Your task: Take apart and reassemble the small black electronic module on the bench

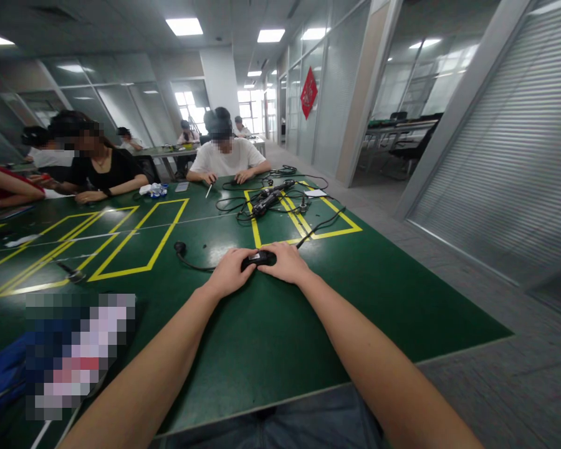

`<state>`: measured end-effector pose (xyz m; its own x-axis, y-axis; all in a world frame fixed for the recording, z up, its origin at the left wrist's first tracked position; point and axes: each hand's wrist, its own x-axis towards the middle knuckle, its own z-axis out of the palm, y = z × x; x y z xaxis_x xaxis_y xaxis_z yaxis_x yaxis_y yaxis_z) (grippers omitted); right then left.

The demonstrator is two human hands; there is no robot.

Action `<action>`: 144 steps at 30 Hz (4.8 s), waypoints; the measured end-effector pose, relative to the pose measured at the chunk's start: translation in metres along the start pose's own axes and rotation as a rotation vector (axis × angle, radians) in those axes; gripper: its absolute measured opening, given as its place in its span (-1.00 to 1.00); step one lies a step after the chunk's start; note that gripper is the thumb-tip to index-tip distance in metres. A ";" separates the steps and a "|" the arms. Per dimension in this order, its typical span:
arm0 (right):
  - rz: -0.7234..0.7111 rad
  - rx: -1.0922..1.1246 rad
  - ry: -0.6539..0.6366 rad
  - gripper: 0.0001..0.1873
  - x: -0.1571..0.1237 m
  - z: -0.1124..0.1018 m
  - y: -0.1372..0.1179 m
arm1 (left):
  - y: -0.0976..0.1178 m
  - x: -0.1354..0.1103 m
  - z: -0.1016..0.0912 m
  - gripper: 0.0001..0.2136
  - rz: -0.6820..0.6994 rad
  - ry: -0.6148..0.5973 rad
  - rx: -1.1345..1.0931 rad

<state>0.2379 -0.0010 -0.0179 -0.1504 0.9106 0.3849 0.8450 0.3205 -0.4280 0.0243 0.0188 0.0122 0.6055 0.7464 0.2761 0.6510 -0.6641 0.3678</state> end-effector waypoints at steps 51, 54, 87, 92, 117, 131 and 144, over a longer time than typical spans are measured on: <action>0.153 -0.085 0.012 -0.65 -0.001 -0.007 -0.003 | 0.012 0.003 -0.012 -0.72 -0.548 0.063 0.071; 0.144 -0.077 0.006 -0.65 -0.001 -0.008 -0.003 | 0.010 0.004 -0.010 -0.74 -0.546 0.073 0.066; 0.317 0.120 0.009 -0.71 0.005 -0.009 -0.007 | 0.014 0.001 -0.012 -0.78 -0.550 0.041 0.079; 0.310 0.149 0.024 -0.70 0.005 -0.007 -0.005 | 0.015 0.002 -0.012 -0.76 -0.548 0.038 0.103; 0.237 0.083 0.111 -0.82 0.003 -0.008 -0.012 | 0.013 0.006 -0.013 -0.60 -0.595 0.067 0.034; 0.202 0.019 0.104 -0.76 0.004 -0.006 -0.007 | 0.018 0.000 -0.009 -0.76 -0.424 0.148 0.157; 0.178 -0.071 0.016 -0.60 0.001 -0.014 -0.018 | 0.018 -0.002 -0.009 -0.68 -0.389 0.134 0.219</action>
<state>0.2294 -0.0097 0.0015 0.0125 0.9467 0.3217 0.8917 0.1351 -0.4321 0.0306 0.0057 0.0267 0.2425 0.9311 0.2725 0.9079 -0.3168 0.2745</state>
